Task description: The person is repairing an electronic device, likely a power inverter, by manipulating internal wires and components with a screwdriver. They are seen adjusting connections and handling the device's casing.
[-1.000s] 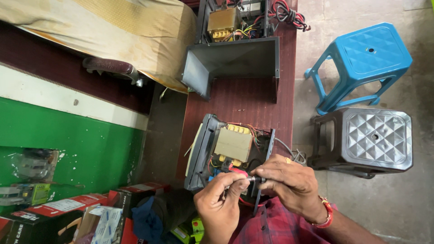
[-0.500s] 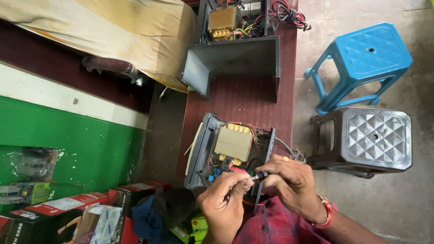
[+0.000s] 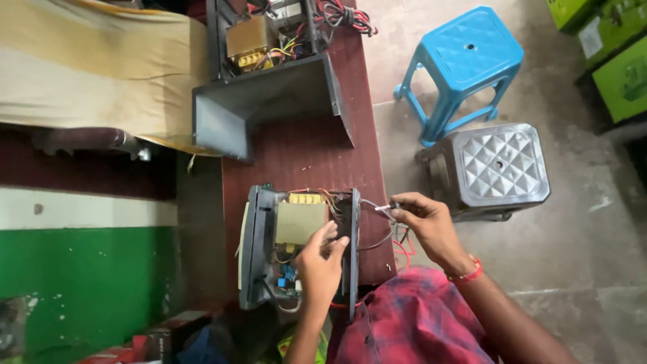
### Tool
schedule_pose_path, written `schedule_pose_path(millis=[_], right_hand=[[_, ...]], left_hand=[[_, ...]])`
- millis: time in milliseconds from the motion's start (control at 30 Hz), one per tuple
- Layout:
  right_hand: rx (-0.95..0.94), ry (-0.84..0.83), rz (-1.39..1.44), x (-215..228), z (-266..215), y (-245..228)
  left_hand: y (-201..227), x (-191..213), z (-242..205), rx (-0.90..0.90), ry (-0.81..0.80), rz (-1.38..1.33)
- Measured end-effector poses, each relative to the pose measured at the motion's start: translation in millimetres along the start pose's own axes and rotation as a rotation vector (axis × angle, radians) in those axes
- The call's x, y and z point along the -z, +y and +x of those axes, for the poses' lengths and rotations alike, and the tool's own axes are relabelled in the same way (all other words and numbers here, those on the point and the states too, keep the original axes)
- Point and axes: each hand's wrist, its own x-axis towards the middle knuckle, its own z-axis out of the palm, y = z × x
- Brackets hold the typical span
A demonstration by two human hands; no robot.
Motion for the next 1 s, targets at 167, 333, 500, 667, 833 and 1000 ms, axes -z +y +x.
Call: schedule_pose_path(millis=[167, 333, 500, 667, 833, 1000], right_hand=[[-0.063, 0.082, -0.051, -8.0, 24.7, 62.3], [0.070, 0.171, -0.173, -22.4, 47.6, 93.4], [0.103, 0.195, -0.182, -26.1, 53.9, 104.2], [0.067, 0.175, -0.141, -30.8, 55.5, 109.4], [0.017, 0.161, -0.111, -34.8, 61.3, 109.7], [0.074, 0.123, -0.136, -33.4, 63.7, 107.5]], left_hand=[[-34.2, -34.8, 26.0, -0.029, -0.091, 0.101], [-56.2, -51.8, 63.4, -0.286, -0.229, 0.445], [-52.9, -60.1, 77.4, -0.205, -0.398, 0.519], [-39.1, -59.1, 81.9, -0.041, -0.466, 0.685], [-41.3, -58.0, 82.5, -0.039, -0.448, 0.607], [-54.2, -62.2, 81.0, -0.079, -0.417, 0.498]])
